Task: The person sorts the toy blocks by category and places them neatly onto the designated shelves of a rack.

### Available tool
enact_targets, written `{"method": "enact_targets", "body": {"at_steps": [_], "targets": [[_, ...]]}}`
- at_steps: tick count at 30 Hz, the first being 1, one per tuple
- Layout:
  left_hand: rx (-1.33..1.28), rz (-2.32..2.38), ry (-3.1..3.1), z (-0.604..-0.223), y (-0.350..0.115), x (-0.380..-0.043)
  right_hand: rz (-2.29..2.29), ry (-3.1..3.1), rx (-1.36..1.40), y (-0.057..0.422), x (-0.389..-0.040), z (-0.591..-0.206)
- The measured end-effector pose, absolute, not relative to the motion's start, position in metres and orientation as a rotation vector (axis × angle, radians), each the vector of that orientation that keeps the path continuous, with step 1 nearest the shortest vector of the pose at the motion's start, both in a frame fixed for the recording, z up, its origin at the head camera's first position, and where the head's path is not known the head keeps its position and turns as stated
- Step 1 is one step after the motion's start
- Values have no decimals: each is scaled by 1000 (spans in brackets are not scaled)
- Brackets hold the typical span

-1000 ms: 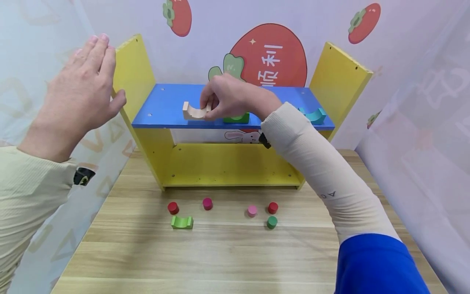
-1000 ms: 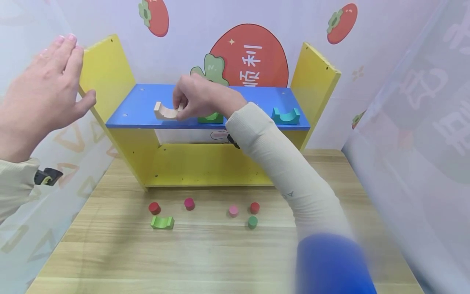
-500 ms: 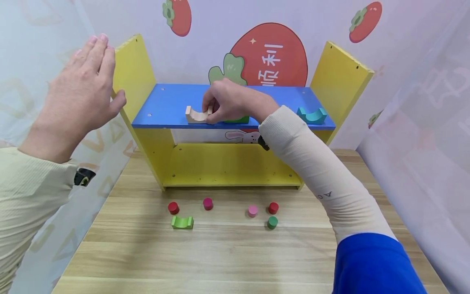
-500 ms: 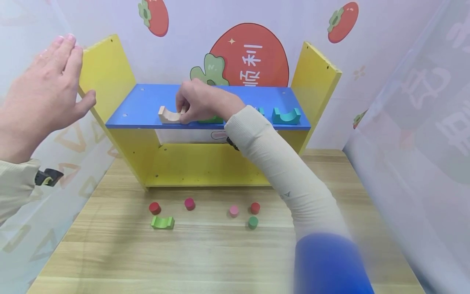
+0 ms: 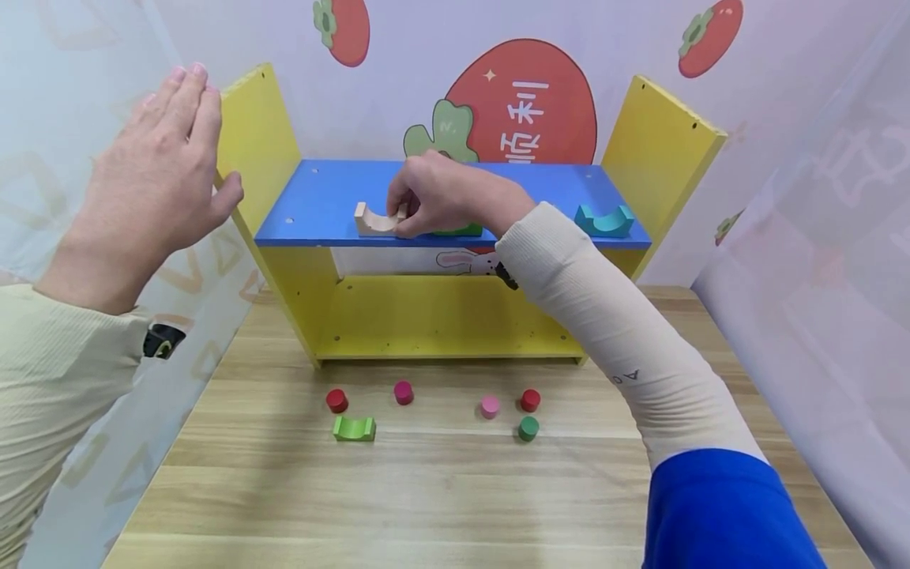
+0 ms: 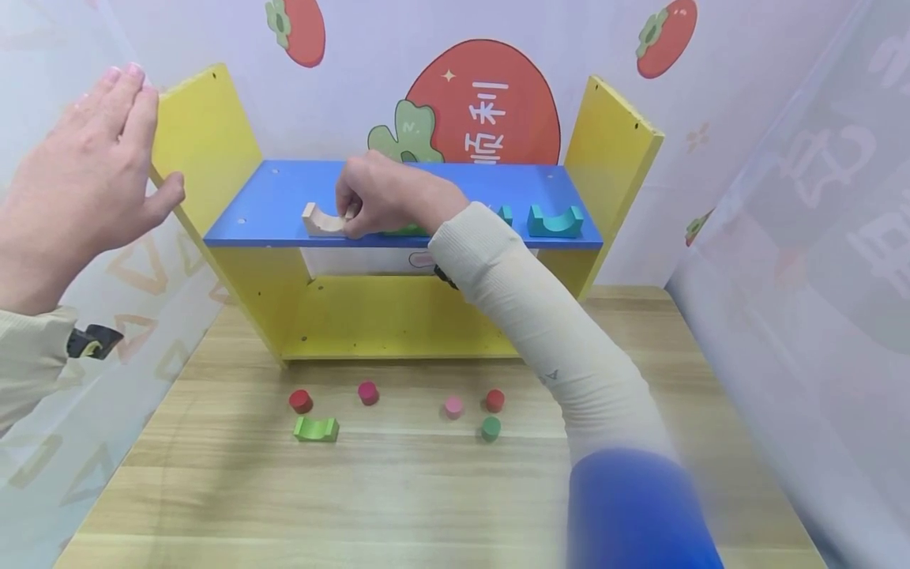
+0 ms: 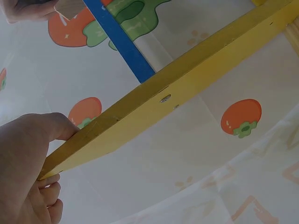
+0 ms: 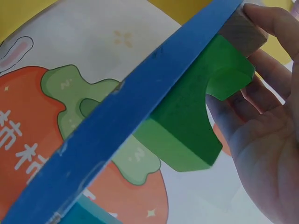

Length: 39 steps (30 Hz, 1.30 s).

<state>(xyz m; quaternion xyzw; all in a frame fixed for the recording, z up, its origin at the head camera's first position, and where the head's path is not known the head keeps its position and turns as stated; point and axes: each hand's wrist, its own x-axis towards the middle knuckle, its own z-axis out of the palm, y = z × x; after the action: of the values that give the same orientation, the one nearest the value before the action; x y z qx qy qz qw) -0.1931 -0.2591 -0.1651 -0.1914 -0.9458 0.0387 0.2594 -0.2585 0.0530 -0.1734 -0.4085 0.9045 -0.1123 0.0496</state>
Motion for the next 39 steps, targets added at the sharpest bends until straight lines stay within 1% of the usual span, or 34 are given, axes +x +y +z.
{"method": "enact_targets", "body": {"at_steps": [4, 12, 15, 18, 27, 39], "targets": [[-526, 98, -2553, -164, -258, -193, -264, 2796, -1300, 54, -254, -168], [-538, 95, -2532, -164, -257, -194, -310, 2815, -1592, 56, -224, -154], [-544, 93, -2518, -164, -257, -194, -371, 2737, -1719, 55, -213, -155], [-548, 92, -2521, -163, -256, -194, -374, 2679, -1779, 52, -203, -163], [-545, 100, -2543, -163, -257, -194, -307, 2557, -1626, 41, -185, -217], [-541, 97, -2541, -164, -257, -194, -436, 2408, -1548, 30, -174, -315]]}}
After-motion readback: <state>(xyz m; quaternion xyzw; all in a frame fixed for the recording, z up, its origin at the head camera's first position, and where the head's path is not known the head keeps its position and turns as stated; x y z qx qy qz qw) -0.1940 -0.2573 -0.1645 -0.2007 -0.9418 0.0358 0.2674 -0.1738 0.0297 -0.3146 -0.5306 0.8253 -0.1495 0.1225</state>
